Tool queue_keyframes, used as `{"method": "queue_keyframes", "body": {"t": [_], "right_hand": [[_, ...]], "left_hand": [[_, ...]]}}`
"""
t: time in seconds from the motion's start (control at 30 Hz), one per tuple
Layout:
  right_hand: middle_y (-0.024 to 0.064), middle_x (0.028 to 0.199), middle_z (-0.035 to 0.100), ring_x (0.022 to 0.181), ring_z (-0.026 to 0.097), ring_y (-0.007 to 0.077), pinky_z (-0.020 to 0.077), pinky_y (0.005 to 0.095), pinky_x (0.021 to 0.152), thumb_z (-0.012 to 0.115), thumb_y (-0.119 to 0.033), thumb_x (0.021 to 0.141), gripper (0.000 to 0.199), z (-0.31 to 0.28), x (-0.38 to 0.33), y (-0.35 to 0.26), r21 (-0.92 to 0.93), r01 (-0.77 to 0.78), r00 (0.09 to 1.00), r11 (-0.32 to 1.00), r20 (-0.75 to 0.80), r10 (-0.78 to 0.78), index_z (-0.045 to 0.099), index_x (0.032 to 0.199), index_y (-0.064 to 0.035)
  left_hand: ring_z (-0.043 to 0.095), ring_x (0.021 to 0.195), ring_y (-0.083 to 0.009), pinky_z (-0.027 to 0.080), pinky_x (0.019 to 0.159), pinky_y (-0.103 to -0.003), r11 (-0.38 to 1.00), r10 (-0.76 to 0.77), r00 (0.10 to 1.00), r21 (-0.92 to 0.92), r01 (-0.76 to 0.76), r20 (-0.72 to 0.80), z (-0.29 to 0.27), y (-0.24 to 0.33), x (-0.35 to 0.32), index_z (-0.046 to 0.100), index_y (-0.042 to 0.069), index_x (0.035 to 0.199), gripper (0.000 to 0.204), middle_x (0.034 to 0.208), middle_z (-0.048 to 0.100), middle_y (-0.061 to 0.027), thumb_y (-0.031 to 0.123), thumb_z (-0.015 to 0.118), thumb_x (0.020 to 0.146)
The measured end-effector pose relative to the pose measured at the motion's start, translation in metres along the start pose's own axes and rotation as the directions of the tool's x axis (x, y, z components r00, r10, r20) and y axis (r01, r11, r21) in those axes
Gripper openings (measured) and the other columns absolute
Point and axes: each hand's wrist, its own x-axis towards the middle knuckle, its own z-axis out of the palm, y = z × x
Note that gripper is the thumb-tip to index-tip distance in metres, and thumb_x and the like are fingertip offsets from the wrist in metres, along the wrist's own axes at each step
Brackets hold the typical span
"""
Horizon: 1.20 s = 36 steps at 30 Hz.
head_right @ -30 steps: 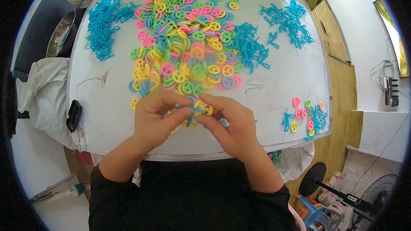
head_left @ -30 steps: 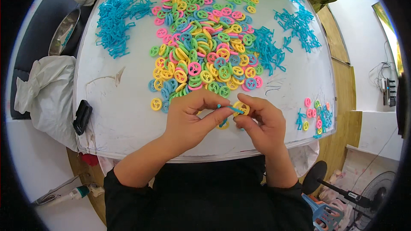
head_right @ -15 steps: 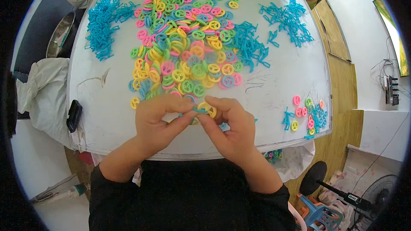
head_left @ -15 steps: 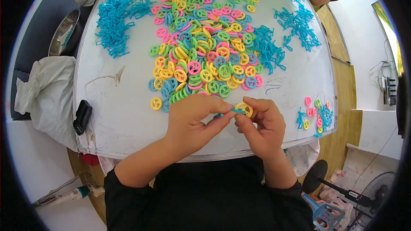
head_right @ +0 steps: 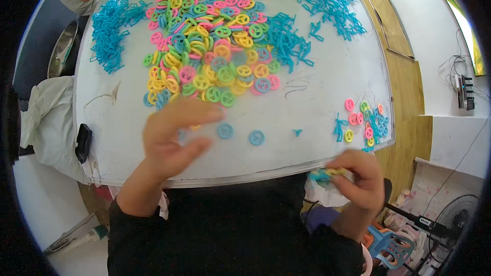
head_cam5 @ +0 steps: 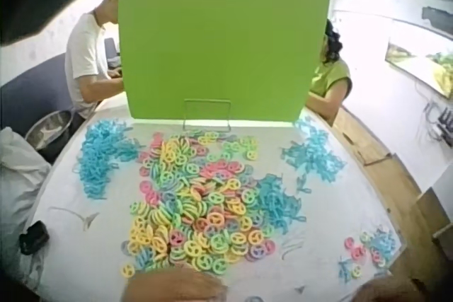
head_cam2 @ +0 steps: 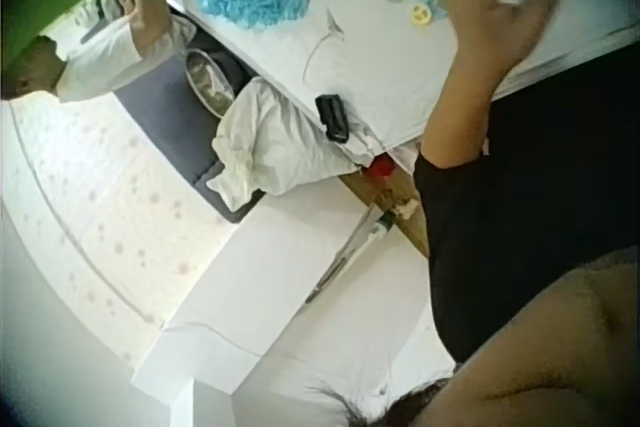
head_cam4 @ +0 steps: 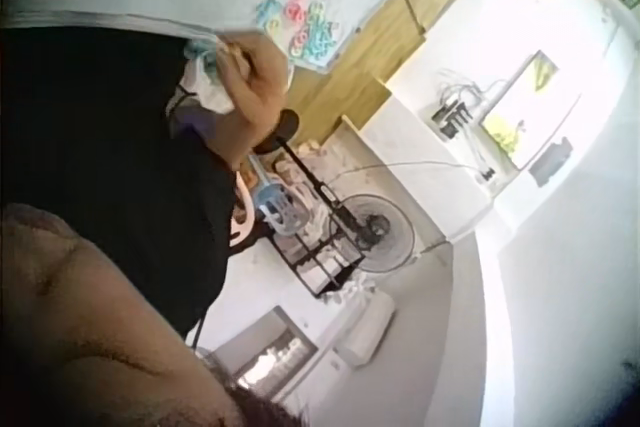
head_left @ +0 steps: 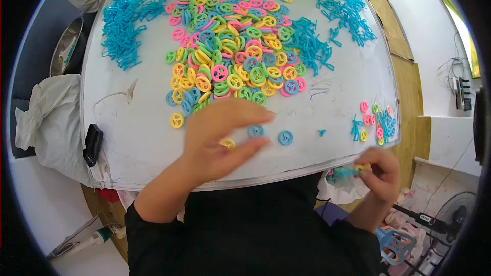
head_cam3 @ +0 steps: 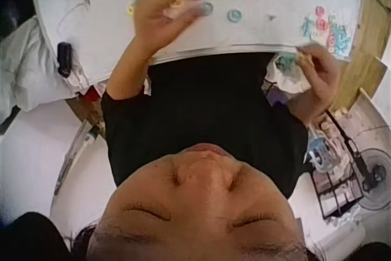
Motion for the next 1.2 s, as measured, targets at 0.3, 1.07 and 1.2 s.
{"method": "queue_keyframes", "body": {"t": [0.3,1.07,1.2], "right_hand": [[0.0178,0.078,0.067,0.07,0.068,0.0181,0.0531,0.0335,0.063,0.07,-0.013,0.082,0.032,-0.019,-0.174,0.165,-0.718,-0.624,0.735,0.308,-0.404,0.545,0.063,0.109,0.0043],[0.0151,0.092,0.064,0.076,0.066,0.029,0.0534,0.0374,0.068,0.066,-0.007,0.084,0.017,0.014,0.14,0.077,-0.822,-0.097,0.954,0.561,-0.237,-0.183,0.067,0.099,-0.0004],[0.0112,0.085,0.063,0.071,0.064,0.0212,0.0511,0.0313,0.065,0.062,-0.002,0.085,0.016,0.022,0.115,0.058,-0.655,-0.234,0.891,0.719,-0.441,-0.112,0.066,0.1,0.0002]], "left_hand": [[0.065,0.087,-0.0133,0.05,0.078,-0.026,0.94,-0.305,0.934,-0.215,0.264,-0.185,0.0,-0.003,-0.008,0.069,-0.002,0.098,0.01,0.092,0.071,-0.0073,-0.002,0.065,0.09],[0.065,0.086,-0.0151,0.05,0.08,-0.029,0.976,-0.217,0.969,-0.034,0.214,-0.116,-0.005,-0.005,-0.005,0.067,-0.003,0.098,0.01,0.09,0.07,-0.009,-0.004,0.061,0.091],[0.065,0.086,-0.0156,0.049,0.08,-0.03,0.971,-0.237,0.962,-0.074,0.229,-0.139,-0.003,-0.009,-0.006,0.067,-0.002,0.098,0.011,0.091,0.07,-0.0086,-0.004,0.062,0.089]]}}
